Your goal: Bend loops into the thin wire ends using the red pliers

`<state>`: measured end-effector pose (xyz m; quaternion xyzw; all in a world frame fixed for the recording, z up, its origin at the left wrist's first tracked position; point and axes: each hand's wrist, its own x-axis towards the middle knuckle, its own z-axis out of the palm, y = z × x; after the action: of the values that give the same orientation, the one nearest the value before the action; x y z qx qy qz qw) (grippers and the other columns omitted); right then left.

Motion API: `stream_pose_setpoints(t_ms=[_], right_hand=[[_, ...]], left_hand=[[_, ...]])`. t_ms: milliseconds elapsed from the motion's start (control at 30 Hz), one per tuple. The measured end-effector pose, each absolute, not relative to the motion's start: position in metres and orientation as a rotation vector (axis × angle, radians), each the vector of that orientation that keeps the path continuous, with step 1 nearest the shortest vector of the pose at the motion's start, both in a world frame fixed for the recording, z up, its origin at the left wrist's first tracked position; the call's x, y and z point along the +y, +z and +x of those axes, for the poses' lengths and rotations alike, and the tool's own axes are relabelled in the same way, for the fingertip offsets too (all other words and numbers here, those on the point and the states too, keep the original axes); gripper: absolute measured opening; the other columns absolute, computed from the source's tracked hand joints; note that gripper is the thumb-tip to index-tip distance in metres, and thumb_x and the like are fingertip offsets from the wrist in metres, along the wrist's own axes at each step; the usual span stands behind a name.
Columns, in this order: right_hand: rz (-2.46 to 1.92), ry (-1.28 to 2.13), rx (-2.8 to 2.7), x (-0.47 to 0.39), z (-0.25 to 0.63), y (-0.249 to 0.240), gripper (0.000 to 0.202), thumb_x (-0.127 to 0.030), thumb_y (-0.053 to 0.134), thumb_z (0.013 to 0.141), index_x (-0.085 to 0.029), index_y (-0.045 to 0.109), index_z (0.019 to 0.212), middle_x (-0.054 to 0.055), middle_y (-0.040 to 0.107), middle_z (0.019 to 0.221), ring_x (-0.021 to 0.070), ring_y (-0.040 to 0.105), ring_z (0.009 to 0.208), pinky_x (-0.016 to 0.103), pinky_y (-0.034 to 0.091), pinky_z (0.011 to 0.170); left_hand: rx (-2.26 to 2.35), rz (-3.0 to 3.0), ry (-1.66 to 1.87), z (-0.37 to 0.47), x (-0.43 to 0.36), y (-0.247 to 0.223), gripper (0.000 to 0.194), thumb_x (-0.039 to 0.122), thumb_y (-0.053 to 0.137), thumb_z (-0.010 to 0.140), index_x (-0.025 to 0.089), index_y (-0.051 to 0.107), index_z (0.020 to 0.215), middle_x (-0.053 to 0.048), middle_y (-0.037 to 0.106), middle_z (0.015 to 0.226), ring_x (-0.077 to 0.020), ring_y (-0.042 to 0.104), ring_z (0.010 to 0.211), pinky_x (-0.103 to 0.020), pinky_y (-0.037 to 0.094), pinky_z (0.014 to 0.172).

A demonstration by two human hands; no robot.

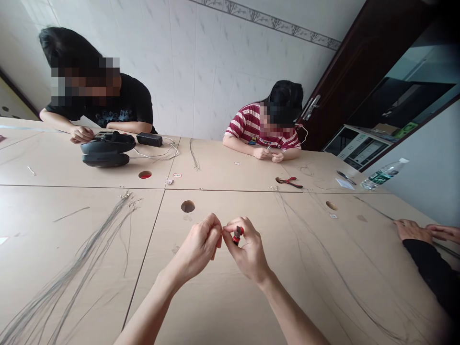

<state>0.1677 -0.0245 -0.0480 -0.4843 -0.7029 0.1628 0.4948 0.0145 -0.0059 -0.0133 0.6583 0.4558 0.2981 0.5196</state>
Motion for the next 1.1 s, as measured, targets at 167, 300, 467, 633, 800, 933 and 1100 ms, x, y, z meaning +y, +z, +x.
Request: stream_pose_setpoints(t_ms=[167,300,467,633,800,933,1100], right_hand=[[-1.161,0.776,-1.434,-0.026,0.167,-0.049,0.005,-0.027,0.063,0.086,-0.023,0.061,0.087,0.000,0.059,0.082,0.0149,0.052,0.073,0.032,0.043,0.076],[-1.011,1.474,-0.600,-0.028,0.171,-0.057,0.024,-0.039,0.064,0.082,-0.022,0.063,0.099,0.004,0.064,0.096,0.0163,0.059,0.081,0.032,0.049,0.073],[-0.830,1.963,-0.195,-0.042,0.177,-0.070,0.036,-0.025,0.062,0.073,-0.027,0.054,0.107,0.003,0.064,0.105,0.0190,0.063,0.096,0.044,0.051,0.084],[-1.330,1.601,-0.943,-0.058,0.175,-0.073,0.071,-0.013,0.057,0.064,-0.030,0.044,0.132,0.004,0.060,0.109,0.0220,0.057,0.101,0.041,0.051,0.082],[-1.592,0.732,-1.648,-0.057,0.173,-0.066,0.068,-0.008,0.050,0.068,-0.023,0.044,0.134,0.008,0.057,0.115,0.0259,0.052,0.109,0.046,0.046,0.096],[-1.662,0.547,-1.743,-0.053,0.168,-0.062,0.066,-0.007,0.049,0.070,-0.020,0.041,0.134,0.009,0.058,0.111,0.0267,0.053,0.105,0.045,0.050,0.090],[-1.700,0.517,-1.774,-0.050,0.163,-0.060,0.066,-0.006,0.050,0.069,-0.019,0.041,0.133,0.009,0.058,0.113,0.0259,0.054,0.104,0.044,0.052,0.088]], left_hand=[[1.139,1.608,0.741,0.014,-0.005,-0.012,0.022,0.026,0.032,0.096,0.022,0.041,0.076,0.006,0.053,0.064,-0.0099,0.045,0.049,-0.024,0.036,0.051],[1.227,1.627,0.742,0.012,-0.005,-0.011,0.019,0.023,0.033,0.093,0.023,0.038,0.074,0.007,0.050,0.059,-0.0104,0.043,0.048,-0.023,0.033,0.048],[1.278,1.653,0.778,0.012,-0.003,-0.012,0.017,0.024,0.035,0.091,0.024,0.036,0.073,0.008,0.046,0.056,-0.0115,0.041,0.048,-0.023,0.033,0.047],[1.312,1.693,0.783,0.012,-0.001,-0.016,0.017,0.023,0.034,0.090,0.024,0.033,0.073,0.008,0.043,0.054,-0.0122,0.039,0.046,-0.024,0.029,0.046],[1.348,1.759,0.781,0.013,0.000,-0.022,0.017,0.023,0.034,0.091,0.025,0.031,0.074,0.009,0.038,0.051,-0.0134,0.039,0.047,-0.025,0.023,0.047],[1.362,1.779,0.808,0.015,0.001,-0.025,0.017,0.023,0.035,0.091,0.025,0.029,0.076,0.009,0.038,0.053,-0.0134,0.038,0.047,-0.025,0.023,0.048],[1.388,1.782,0.803,0.017,0.001,-0.024,0.017,0.023,0.034,0.092,0.026,0.028,0.076,0.009,0.035,0.053,-0.0134,0.030,0.047,-0.025,0.021,0.047]])
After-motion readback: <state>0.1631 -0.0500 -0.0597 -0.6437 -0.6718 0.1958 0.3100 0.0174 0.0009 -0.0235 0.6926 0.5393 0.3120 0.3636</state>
